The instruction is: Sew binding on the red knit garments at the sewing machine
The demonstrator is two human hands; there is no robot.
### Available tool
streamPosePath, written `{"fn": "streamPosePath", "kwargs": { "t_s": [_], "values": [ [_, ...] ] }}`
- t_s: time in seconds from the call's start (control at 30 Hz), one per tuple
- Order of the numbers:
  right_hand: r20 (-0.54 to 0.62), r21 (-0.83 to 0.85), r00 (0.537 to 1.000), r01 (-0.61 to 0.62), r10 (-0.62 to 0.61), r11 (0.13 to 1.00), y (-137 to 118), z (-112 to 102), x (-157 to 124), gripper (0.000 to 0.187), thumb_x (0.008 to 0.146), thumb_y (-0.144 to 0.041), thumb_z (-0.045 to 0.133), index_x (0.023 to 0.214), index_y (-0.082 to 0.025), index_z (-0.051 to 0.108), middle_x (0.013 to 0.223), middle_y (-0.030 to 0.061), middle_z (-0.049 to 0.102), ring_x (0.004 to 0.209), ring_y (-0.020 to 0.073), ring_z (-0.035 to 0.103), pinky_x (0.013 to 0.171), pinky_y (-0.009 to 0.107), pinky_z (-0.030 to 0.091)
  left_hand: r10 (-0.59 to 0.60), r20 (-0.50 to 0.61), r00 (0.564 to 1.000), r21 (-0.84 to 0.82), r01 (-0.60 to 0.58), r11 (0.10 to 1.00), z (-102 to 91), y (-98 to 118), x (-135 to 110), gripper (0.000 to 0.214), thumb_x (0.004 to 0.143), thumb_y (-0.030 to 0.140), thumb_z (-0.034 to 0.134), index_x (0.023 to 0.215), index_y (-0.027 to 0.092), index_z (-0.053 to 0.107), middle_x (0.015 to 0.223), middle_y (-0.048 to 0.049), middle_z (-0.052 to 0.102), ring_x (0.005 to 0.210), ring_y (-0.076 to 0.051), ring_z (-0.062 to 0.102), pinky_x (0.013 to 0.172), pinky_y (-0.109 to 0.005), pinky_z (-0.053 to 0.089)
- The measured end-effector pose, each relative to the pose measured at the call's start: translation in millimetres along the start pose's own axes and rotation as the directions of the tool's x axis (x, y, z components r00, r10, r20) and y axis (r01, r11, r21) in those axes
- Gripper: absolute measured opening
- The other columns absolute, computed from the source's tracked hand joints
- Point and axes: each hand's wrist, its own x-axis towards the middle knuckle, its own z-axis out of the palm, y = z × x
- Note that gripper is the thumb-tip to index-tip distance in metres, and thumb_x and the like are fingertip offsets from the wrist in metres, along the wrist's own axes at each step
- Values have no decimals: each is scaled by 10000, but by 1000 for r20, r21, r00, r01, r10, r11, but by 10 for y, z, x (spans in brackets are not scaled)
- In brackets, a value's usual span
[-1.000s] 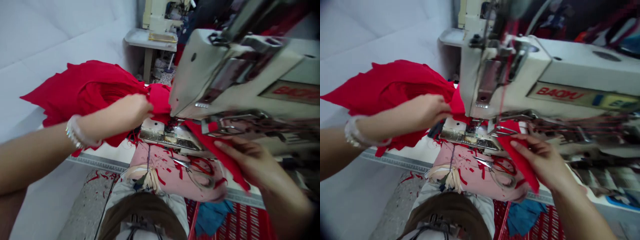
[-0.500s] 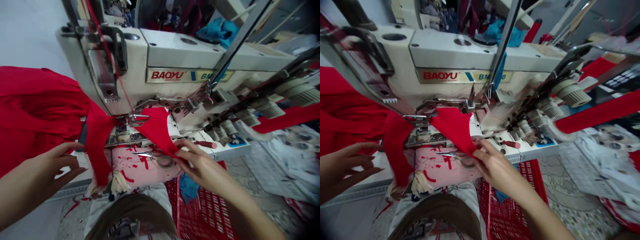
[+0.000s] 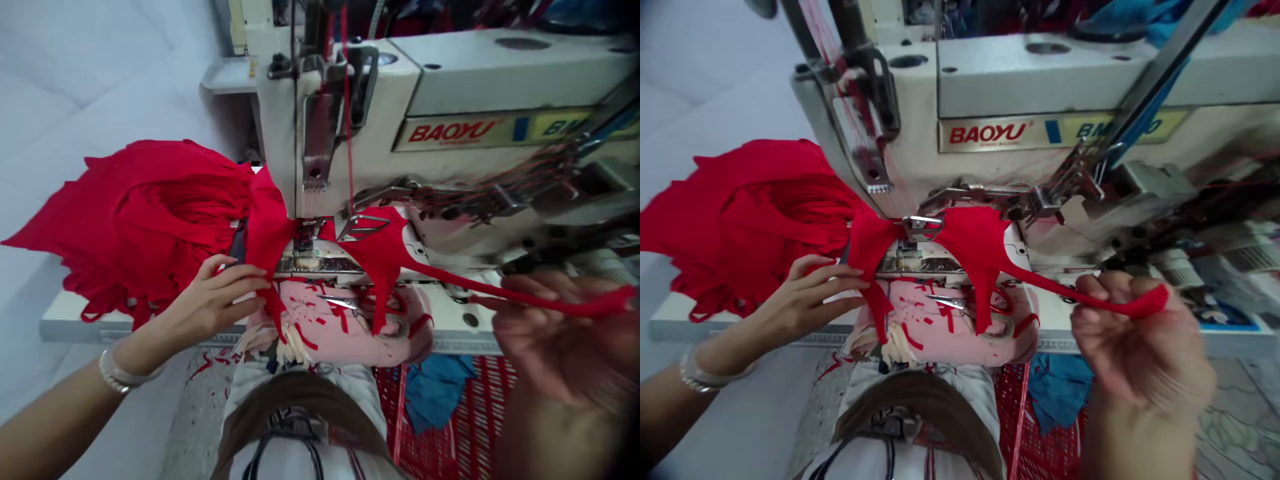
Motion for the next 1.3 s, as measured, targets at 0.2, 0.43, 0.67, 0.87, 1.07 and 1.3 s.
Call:
{"fn": "streamPosePath", "kwargs": {
  "t_s": [0.2,0.43,0.67,0.87,1.07,1.3],
  "values": [
    [4,365,985,160,-173,917,-471,767,86,197,939,-412,535,1027,-355,702,964,46,651,945,220,659,831,447,594,-32,58,998,99,26,995,114,119,21,392,900,147,605,1249,323,624,1382,-37,590,1282,-235,526,1082,-421,365],
    [479,-284,617,782,-625,554,-361,1436,-25,405,896,-3,403,1248,35,600,1280,248,611,1259,293,554,1035,423,538,-147,-91,985,-262,119,958,-51,108,-44,152,956,211,558,1005,254,696,1004,-8,747,999,-160,674,947,-363,479],
    [494,-362,624,781,-605,509,-320,1456,-65,424,905,-15,392,1270,-32,606,1288,209,620,1257,282,553,987,428,553,-710,-221,669,-695,402,596,-512,70,48,392,975,410,405,1312,589,495,1158,19,679,842,-220,696,375,-280,421],
    [446,-442,706,708,-551,551,-399,1536,-13,321,937,-111,463,1189,-79,660,1172,180,663,1077,275,592,864,422,561,-459,-367,809,-428,291,856,89,143,615,339,1000,264,418,1324,299,510,1041,-38,709,909,-164,703,745,-297,625],
    [354,-480,772,635,-528,606,-355,1512,11,332,918,-108,475,1186,-25,652,1150,193,659,1091,286,568,964,435,537,-139,-259,956,101,170,980,527,147,611,288,983,124,394,1183,94,599,1185,-130,647,1102,-201,627,898,-295,585],
    [297,-394,802,598,-518,698,-418,1631,-101,378,924,-129,455,1257,-53,619,1228,177,644,1164,279,550,989,439,545,-330,-118,936,208,349,914,383,414,594,362,936,102,469,1280,82,579,1233,-152,626,1058,-239,600,851,-347,579]
  ]
}}
